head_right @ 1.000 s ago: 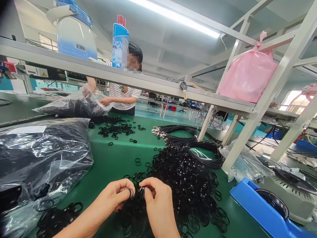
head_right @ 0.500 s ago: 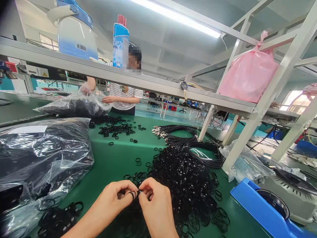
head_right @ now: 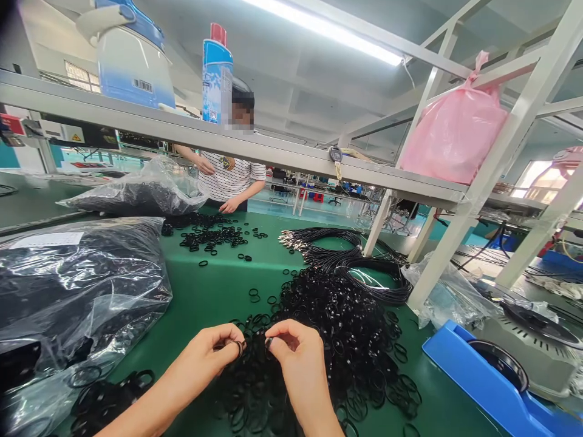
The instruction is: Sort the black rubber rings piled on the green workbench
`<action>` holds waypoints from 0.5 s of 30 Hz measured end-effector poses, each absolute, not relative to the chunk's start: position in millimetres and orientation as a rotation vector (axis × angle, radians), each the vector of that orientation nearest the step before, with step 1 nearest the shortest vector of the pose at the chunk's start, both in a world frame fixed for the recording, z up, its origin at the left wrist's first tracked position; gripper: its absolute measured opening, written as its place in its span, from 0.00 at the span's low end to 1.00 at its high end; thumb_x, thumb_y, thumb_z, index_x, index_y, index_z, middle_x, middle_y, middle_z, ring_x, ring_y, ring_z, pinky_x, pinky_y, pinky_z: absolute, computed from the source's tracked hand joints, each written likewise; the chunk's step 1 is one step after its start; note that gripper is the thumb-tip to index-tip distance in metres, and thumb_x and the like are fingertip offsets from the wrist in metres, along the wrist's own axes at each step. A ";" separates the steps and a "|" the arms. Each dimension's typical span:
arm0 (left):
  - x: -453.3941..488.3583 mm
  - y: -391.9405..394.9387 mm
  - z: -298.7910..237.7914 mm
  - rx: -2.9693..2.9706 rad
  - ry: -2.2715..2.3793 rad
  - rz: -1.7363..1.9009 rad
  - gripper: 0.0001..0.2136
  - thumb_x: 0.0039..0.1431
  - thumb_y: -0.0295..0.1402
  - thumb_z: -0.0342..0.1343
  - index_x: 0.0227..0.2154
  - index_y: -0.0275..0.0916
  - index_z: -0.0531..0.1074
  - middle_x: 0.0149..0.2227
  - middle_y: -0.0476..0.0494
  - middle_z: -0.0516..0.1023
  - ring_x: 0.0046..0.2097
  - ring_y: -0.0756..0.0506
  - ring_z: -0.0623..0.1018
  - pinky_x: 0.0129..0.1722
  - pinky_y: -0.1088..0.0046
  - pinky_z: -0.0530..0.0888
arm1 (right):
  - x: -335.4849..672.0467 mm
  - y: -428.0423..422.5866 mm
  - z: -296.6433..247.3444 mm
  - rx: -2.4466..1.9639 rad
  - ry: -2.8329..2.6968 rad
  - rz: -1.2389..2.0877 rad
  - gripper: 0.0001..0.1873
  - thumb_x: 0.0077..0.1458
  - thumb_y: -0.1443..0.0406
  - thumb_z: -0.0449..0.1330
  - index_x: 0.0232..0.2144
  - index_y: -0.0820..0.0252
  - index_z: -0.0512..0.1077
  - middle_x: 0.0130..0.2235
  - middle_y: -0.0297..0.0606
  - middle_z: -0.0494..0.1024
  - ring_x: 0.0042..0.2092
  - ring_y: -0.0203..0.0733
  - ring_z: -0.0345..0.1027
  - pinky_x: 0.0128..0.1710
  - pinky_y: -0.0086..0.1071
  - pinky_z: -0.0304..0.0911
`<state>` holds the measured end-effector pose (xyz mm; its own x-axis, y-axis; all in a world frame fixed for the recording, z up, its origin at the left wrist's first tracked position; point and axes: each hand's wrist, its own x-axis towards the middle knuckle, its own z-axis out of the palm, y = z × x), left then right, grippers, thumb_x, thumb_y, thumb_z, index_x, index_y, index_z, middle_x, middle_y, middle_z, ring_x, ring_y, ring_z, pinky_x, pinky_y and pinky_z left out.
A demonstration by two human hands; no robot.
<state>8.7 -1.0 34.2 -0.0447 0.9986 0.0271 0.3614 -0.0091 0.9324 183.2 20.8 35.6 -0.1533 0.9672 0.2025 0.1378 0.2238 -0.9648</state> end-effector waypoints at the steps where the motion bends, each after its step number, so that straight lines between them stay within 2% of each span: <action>1: 8.3 -1.2 34.1 1.486 1.525 1.058 0.05 0.47 0.31 0.50 0.20 0.39 0.68 0.19 0.56 0.61 0.23 0.51 0.60 0.23 0.77 0.55 | 186.3 22.6 36.4 -1.101 -1.512 1.033 0.06 0.44 0.69 0.58 0.26 0.60 0.75 0.28 0.34 0.77 0.32 0.40 0.67 0.34 0.30 0.60; 3: 7.8 -3.3 34.0 1.525 1.544 1.030 0.05 0.48 0.30 0.49 0.21 0.40 0.68 0.19 0.55 0.63 0.24 0.50 0.62 0.24 0.77 0.57 | 193.0 25.8 38.1 -1.139 -1.538 0.936 0.08 0.47 0.69 0.56 0.28 0.59 0.75 0.29 0.35 0.77 0.33 0.41 0.68 0.34 0.31 0.61; 5: 7.5 -7.3 33.5 1.595 1.494 0.967 0.08 0.48 0.28 0.49 0.28 0.41 0.72 0.25 0.53 0.71 0.28 0.47 0.69 0.28 0.76 0.63 | 198.5 27.6 39.0 -1.163 -1.660 0.799 0.13 0.48 0.71 0.52 0.29 0.58 0.76 0.31 0.35 0.78 0.35 0.42 0.69 0.37 0.33 0.61; 7: 7.4 -11.8 32.4 1.655 1.427 0.885 0.18 0.46 0.25 0.49 0.40 0.45 0.74 0.39 0.50 0.77 0.41 0.44 0.73 0.41 0.72 0.67 | 201.1 27.5 38.8 -1.159 -1.799 0.666 0.20 0.44 0.76 0.47 0.28 0.56 0.77 0.33 0.35 0.77 0.38 0.42 0.70 0.41 0.34 0.61; 9: 7.1 -14.4 30.4 1.684 1.413 0.833 0.27 0.45 0.22 0.49 0.49 0.52 0.70 0.52 0.52 0.73 0.54 0.42 0.69 0.55 0.67 0.61 | 201.1 25.8 38.8 -1.142 -1.866 0.573 0.24 0.39 0.78 0.44 0.26 0.55 0.77 0.34 0.35 0.77 0.40 0.41 0.69 0.43 0.34 0.60; 10: 6.9 -14.5 29.3 1.703 1.427 0.821 0.29 0.45 0.21 0.48 0.50 0.53 0.70 0.54 0.54 0.72 0.56 0.42 0.67 0.57 0.65 0.58 | 200.6 24.7 39.4 -1.142 -1.871 0.544 0.25 0.37 0.79 0.44 0.26 0.55 0.76 0.35 0.35 0.77 0.40 0.41 0.68 0.43 0.34 0.60; 12: 6.6 -12.8 26.9 1.768 1.451 0.817 0.28 0.47 0.21 0.47 0.49 0.54 0.71 0.52 0.53 0.74 0.53 0.42 0.70 0.56 0.64 0.60 | 199.5 22.4 42.0 -1.151 -1.863 0.504 0.24 0.37 0.79 0.43 0.25 0.56 0.75 0.34 0.35 0.76 0.40 0.41 0.67 0.42 0.33 0.60; 15: 6.6 -9.9 25.3 1.878 1.455 0.786 0.24 0.50 0.23 0.46 0.47 0.52 0.73 0.45 0.50 0.78 0.45 0.43 0.75 0.50 0.65 0.66 | 199.3 20.7 47.2 -1.179 -1.837 0.483 0.23 0.39 0.80 0.43 0.26 0.56 0.73 0.33 0.34 0.76 0.39 0.40 0.67 0.40 0.32 0.59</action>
<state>6.6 -9.9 25.3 0.2128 0.9740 0.0781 0.5995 -0.1933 0.7767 199.3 20.7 47.2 -0.1671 0.8708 0.4623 0.5308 0.4746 -0.7021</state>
